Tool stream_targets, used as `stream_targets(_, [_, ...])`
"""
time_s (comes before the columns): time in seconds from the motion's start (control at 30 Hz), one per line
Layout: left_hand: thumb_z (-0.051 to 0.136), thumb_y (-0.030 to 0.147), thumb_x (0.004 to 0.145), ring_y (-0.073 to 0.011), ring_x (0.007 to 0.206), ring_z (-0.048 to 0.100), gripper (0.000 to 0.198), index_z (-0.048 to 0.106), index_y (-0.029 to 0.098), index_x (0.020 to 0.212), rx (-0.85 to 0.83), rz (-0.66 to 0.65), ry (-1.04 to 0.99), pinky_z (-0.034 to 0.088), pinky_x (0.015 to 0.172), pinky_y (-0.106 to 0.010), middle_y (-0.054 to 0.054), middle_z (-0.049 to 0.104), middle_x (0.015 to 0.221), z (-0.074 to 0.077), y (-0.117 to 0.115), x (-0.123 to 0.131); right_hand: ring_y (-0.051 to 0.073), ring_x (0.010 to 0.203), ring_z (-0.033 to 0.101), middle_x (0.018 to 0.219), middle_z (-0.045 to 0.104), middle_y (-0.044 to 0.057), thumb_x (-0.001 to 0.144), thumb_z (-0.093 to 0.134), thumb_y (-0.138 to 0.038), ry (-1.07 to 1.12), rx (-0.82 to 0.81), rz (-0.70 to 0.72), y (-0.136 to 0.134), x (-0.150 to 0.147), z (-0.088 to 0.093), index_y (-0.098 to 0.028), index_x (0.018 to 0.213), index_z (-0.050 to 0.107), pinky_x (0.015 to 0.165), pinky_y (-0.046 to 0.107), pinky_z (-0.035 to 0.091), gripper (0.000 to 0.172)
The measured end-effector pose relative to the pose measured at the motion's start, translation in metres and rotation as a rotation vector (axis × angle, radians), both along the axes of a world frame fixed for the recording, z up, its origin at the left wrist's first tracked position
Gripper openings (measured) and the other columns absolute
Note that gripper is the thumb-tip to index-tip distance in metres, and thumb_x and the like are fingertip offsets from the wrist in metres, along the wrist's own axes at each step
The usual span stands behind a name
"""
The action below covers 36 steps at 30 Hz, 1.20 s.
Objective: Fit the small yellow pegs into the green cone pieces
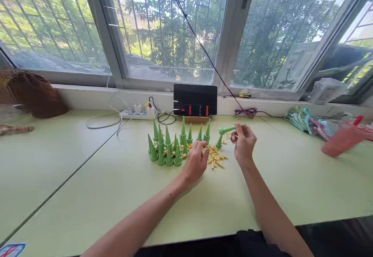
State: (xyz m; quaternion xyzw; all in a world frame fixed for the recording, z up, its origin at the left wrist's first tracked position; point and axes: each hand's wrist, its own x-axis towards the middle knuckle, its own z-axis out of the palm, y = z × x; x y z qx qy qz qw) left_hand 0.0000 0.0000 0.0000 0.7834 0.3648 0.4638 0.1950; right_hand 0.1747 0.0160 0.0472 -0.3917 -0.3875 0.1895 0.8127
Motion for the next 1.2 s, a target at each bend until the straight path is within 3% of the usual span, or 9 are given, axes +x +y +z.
stream_targets(0.13, [0.042, 0.026, 0.098, -0.0110, 0.067, 0.052, 0.013, 0.054, 0.019, 0.098, 0.011, -0.056, 0.098, 0.046, 0.070, -0.028, -0.004, 0.057, 0.099, -0.001, -0.007, -0.002, 0.007, 0.042, 0.042, 0.057, 0.044, -0.007, 0.085, 0.064, -0.051, -0.170, 0.000, -0.183, 0.003, 0.012, 0.007, -0.017, 0.077, 0.054, 0.041, 0.021, 0.033, 0.036])
stream_targets(0.3, [0.039, 0.026, 0.099, -0.0128, 0.072, 0.054, 0.018, 0.056, 0.020, 0.094, -0.001, -0.097, 0.173, 0.044, 0.066, -0.026, -0.003, 0.057, 0.097, 0.001, -0.014, -0.001, 0.013, 0.060, 0.054, 0.072, 0.059, 0.002, 0.091, 0.055, -0.049, -0.614, -0.111, -0.307, 0.014, 0.019, 0.001, -0.016, 0.081, 0.061, 0.059, 0.025, 0.042, 0.034])
stream_targets(0.5, [0.037, 0.025, 0.100, -0.0140, 0.076, 0.054, 0.021, 0.056, 0.019, 0.091, 0.045, -0.107, 0.236, 0.042, 0.070, -0.028, -0.003, 0.057, 0.094, 0.002, -0.017, 0.000, 0.013, 0.056, 0.043, 0.061, 0.052, 0.000, 0.094, 0.046, -0.044, -0.873, -0.247, -0.298, 0.026, 0.020, -0.008, -0.019, 0.066, 0.048, 0.058, 0.026, 0.033, 0.038])
stream_targets(0.63, [0.037, 0.026, 0.100, -0.0140, 0.075, 0.054, 0.023, 0.056, 0.019, 0.090, 0.053, -0.129, 0.280, 0.041, 0.068, -0.028, -0.003, 0.057, 0.091, 0.002, -0.017, 0.001, 0.014, 0.054, 0.039, 0.058, 0.048, -0.001, 0.094, 0.044, -0.042, -0.916, -0.299, -0.295, 0.028, 0.021, -0.012, -0.021, 0.064, 0.041, 0.057, 0.027, 0.029, 0.037])
stream_targets(0.97, [0.037, 0.025, 0.099, -0.0135, 0.071, 0.053, 0.024, 0.055, 0.019, 0.084, 0.056, -0.140, 0.346, 0.039, 0.065, -0.026, -0.003, 0.056, 0.087, -0.003, -0.016, 0.001, 0.016, 0.059, 0.049, 0.070, 0.063, 0.006, 0.091, 0.046, -0.043, -0.930, -0.334, -0.277, 0.032, 0.023, -0.022, -0.017, 0.071, 0.058, 0.062, 0.029, 0.036, 0.034])
stream_targets(1.2, [0.036, 0.025, 0.099, -0.0134, 0.069, 0.051, 0.025, 0.053, 0.019, 0.082, 0.070, -0.139, 0.364, 0.039, 0.064, -0.026, -0.002, 0.055, 0.083, -0.003, -0.015, 0.001, 0.017, 0.063, 0.049, 0.079, 0.063, 0.006, 0.088, 0.053, -0.044, -0.902, -0.287, -0.372, 0.030, 0.019, -0.021, -0.015, 0.098, 0.065, 0.066, 0.031, 0.041, 0.032])
